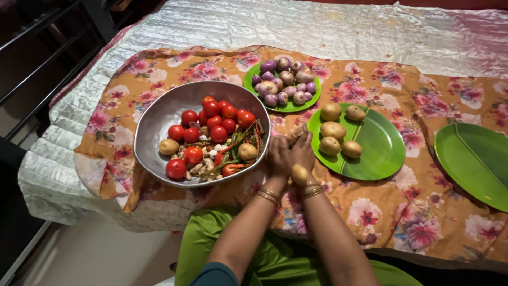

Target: The person peels potatoes by hand, removing the skin from several potatoes and placing the peeled ones on a green plate next to bowls of tomatoes and onions.

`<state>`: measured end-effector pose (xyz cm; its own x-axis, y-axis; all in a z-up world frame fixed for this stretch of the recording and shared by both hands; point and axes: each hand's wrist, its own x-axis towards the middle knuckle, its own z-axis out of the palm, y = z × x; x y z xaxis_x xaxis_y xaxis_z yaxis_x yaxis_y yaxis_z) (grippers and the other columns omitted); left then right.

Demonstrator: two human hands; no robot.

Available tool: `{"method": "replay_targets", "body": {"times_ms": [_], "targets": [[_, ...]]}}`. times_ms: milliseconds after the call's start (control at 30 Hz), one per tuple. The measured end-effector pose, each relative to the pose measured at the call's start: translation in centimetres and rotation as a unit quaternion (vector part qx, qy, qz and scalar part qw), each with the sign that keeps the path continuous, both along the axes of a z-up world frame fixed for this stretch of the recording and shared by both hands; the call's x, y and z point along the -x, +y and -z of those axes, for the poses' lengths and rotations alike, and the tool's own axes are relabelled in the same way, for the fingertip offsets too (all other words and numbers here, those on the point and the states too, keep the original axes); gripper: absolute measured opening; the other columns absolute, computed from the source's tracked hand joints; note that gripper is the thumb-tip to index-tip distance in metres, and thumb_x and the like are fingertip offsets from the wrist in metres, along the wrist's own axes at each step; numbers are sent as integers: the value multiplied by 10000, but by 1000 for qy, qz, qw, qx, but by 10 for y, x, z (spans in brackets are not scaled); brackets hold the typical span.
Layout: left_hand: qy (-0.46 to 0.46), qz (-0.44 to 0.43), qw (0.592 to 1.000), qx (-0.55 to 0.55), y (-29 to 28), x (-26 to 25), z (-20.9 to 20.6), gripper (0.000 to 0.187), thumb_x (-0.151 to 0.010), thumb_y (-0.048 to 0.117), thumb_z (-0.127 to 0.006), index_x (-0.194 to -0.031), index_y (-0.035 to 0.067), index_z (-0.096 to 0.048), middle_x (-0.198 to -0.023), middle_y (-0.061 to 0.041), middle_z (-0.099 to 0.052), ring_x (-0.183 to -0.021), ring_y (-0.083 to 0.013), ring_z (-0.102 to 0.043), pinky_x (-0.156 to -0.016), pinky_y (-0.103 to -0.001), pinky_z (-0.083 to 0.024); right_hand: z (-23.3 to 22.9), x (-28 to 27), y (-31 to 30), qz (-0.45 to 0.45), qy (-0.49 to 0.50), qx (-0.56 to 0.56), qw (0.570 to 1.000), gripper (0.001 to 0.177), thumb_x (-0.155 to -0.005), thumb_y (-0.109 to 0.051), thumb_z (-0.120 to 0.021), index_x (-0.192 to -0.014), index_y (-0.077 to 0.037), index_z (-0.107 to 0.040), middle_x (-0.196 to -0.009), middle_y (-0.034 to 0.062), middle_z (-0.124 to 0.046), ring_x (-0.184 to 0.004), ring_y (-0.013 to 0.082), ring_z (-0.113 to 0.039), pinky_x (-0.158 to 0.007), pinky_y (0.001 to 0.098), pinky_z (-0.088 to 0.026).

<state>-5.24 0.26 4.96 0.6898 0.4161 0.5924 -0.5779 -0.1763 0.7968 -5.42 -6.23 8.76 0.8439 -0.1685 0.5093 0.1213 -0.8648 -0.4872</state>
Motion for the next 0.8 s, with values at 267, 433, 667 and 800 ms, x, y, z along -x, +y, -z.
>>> {"method": "replay_targets", "body": {"times_ms": [267, 433, 667, 800], "targets": [[-96, 207, 949, -219, -11, 90, -57, 272, -995, 348, -613, -987, 97, -718, -1083, -101, -712, -1033, -295, -705, -923, -443, -553, 10, -8, -1, 10, 44, 6, 999, 606, -805, -312, -709, -1274, -25, -453, -1224, 220, -559, -1054, 440, -593, -878, 531, -487], [-60, 304, 890, -336, -33, 131, -72, 498, -938, 522, -680, -1258, 140, -696, -1313, -124, -667, -1160, -319, -656, -1039, -472, -522, 0, 1, 2, -23, 24, -21, 999, 455, -833, -307, -725, -1118, -3, -539, -1108, 217, -598, -991, 452, -588, -842, 553, -462], [-163, 331, 794, -484, -116, 127, -73, 1086, -599, 626, -738, -1553, 307, -329, -1527, -158, -483, -1352, -356, -551, -1045, -563, -452, -2, -1, 3, -30, -41, 16, 999, 263, -838, -206, -669, -1009, -30, -574, -1028, 191, -614, -930, 421, -606, -812, 530, -482], [-213, 304, 701, -609, -190, 115, -63, 985, -696, 600, -753, -1562, 362, -350, -1599, -97, -460, -1321, -315, -570, -949, -501, -513, -7, 3, 1, -59, -63, 3, 996, 213, -788, -146, -648, -945, -31, -563, -991, 181, -609, -938, 413, -601, -817, 515, -482]]}}
